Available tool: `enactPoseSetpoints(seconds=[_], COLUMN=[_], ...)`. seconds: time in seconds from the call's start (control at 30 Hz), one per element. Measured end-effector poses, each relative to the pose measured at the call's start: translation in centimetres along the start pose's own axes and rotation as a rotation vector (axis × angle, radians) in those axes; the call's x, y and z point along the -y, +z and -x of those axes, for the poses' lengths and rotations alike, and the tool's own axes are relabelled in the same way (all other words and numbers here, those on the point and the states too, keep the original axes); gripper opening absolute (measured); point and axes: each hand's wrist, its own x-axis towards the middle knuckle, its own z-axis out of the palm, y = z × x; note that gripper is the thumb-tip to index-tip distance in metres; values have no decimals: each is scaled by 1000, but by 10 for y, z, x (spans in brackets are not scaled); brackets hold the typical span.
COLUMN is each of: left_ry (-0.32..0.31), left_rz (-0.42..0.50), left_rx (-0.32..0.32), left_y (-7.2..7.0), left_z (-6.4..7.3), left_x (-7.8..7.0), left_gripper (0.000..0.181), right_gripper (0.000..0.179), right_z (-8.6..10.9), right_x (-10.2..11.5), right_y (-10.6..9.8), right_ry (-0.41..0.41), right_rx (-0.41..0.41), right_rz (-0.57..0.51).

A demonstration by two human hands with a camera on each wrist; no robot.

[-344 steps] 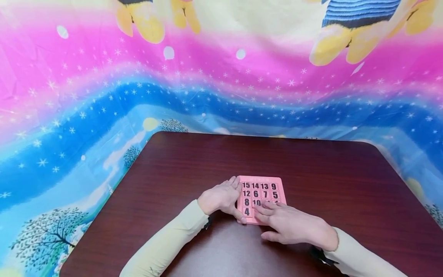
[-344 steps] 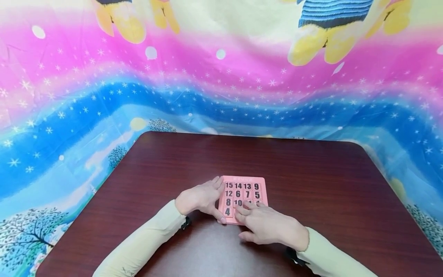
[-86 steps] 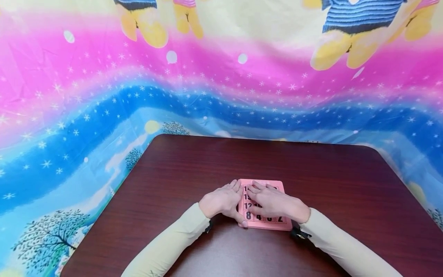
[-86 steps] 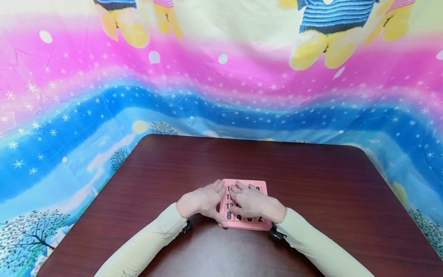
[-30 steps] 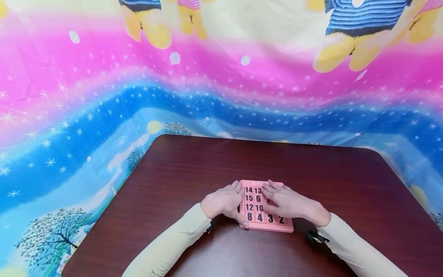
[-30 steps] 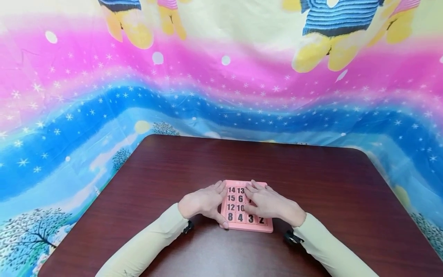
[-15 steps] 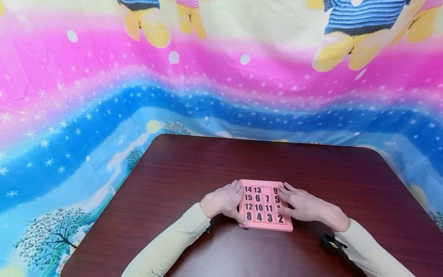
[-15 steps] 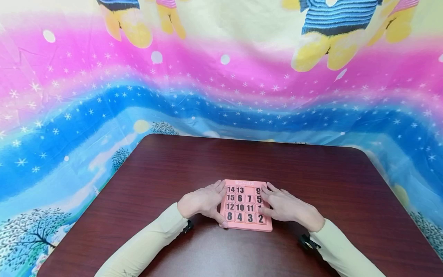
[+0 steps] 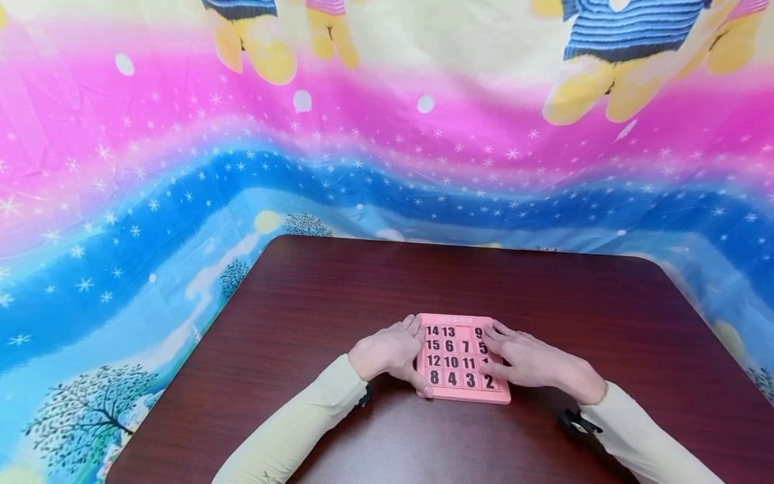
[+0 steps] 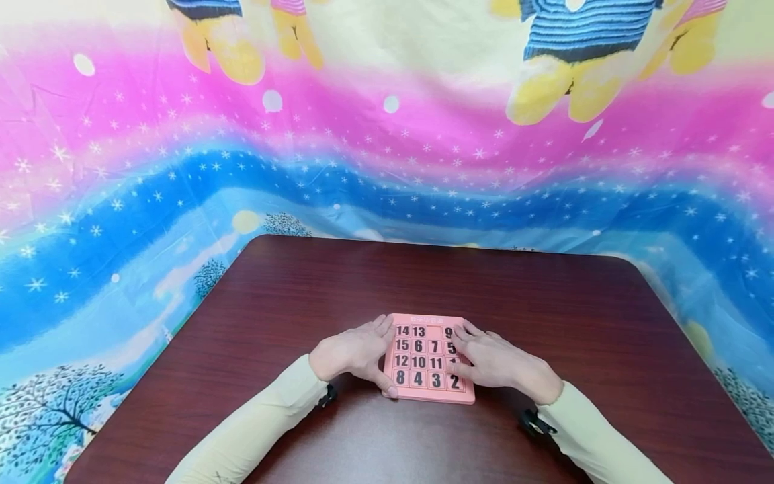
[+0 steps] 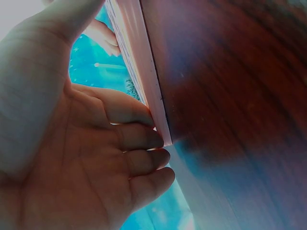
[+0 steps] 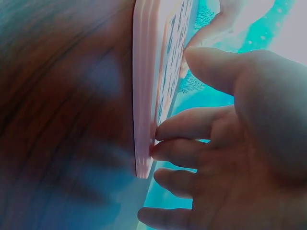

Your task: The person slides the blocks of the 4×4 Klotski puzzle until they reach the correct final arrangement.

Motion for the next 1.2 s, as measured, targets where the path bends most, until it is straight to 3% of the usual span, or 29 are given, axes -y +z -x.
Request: enactPoseSetpoints(seconds=[0.57,1.0,1.2], left_ry=[-7,-4,0], left_rz=[9,5,5], left_rx=[10,20,18], left_y=[-1,-2,0], left_z=[1,0,-1], left_x=[2,1,1], left_gripper=[128,126,126], right_gripper=[72,70,68], right_z=[-17,17,25], right_x=[18,17,16], right_y=[4,3,5], right_ry=[-24,34,23], right_rx=[37,15,23], right_rz=[-7,-8,13])
